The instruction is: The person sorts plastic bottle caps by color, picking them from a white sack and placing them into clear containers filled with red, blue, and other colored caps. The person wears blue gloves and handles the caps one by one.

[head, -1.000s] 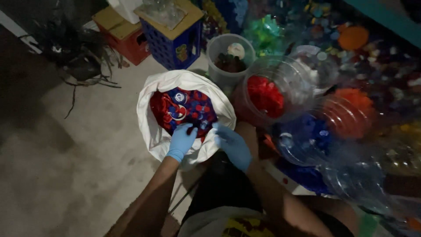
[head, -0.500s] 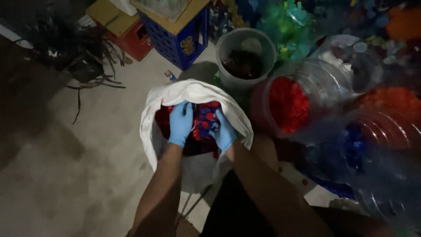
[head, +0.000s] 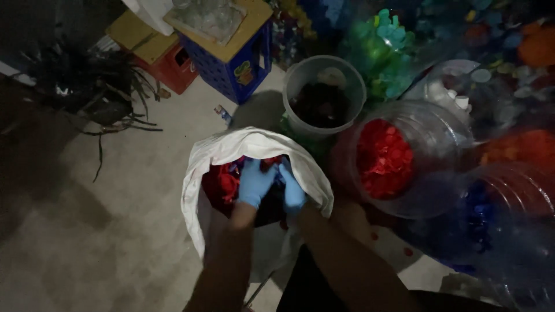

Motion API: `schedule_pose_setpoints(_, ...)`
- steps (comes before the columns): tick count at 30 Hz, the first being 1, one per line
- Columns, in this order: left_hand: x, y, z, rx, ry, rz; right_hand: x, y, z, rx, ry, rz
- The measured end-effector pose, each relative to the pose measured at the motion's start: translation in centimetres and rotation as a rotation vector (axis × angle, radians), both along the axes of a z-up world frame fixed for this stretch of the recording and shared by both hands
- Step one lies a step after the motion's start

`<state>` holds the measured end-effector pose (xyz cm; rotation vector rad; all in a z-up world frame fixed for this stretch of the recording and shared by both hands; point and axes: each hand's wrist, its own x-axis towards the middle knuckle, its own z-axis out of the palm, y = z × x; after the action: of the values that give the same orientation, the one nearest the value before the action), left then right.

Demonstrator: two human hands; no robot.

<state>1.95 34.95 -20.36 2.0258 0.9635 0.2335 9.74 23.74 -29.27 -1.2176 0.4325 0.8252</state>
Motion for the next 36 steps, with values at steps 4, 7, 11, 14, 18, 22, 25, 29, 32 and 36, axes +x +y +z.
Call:
schedule_pose_setpoints(4,-1.7,-5.9,-2.0,0.084,-0.158,0.216,-1.5,0.1,7.3,0.107,-0.118,0.076)
schedule_pose_setpoints(7,-3.2,-7.8,-1.0,-0.111,-0.272,0.430,-4.0,-1.4,12.8,0.174,-0.228,0.162)
schedule_pose_setpoints(11,-4.6,-4.6,-4.8,-0.538,-0.337,0.609,-4.9,-3.3,18.1,0.371,-0.109,0.289)
schedule_pose_setpoints(14,-5.6,-6.1,7.7,-0.794,-0.664,0.742,-5.0,-5.0,19.8,0.355,-0.086,0.334)
schedule_pose_setpoints(18,-6.6,-5.1,5.3,-1.424,-0.953,0.813,-5.3,-6.5,19.0,0.283,-0.160,0.389)
schedule_pose_setpoints(22,-7.0,-5.8,4.5,-1.513,-0.969,0.759,-6.3,-7.5,17.4,0.238,-0.555,0.561)
schedule_pose_setpoints(25,-7.3,-6.9,3.4,-1.537,-1.016,0.723,-7.6,-8.2,17.4,0.159,-0.989,0.682)
schedule_pose_setpoints(29,-7.4,-9.8,6.3,-1.604,-1.323,0.459,-8.8,-10.2,20.6,-0.100,-1.571,0.655)
schedule_pose_setpoints(32,-7.3,-10.0,8.5,-1.813,-1.235,0.601,-9.6,-11.6,23.3,-0.101,-1.569,0.456)
schedule_pose_setpoints(36,-6.3,-11.9,12.2,-1.786,-1.212,0.626,-11.2,-13.9,25.3,-0.169,-1.211,0.285)
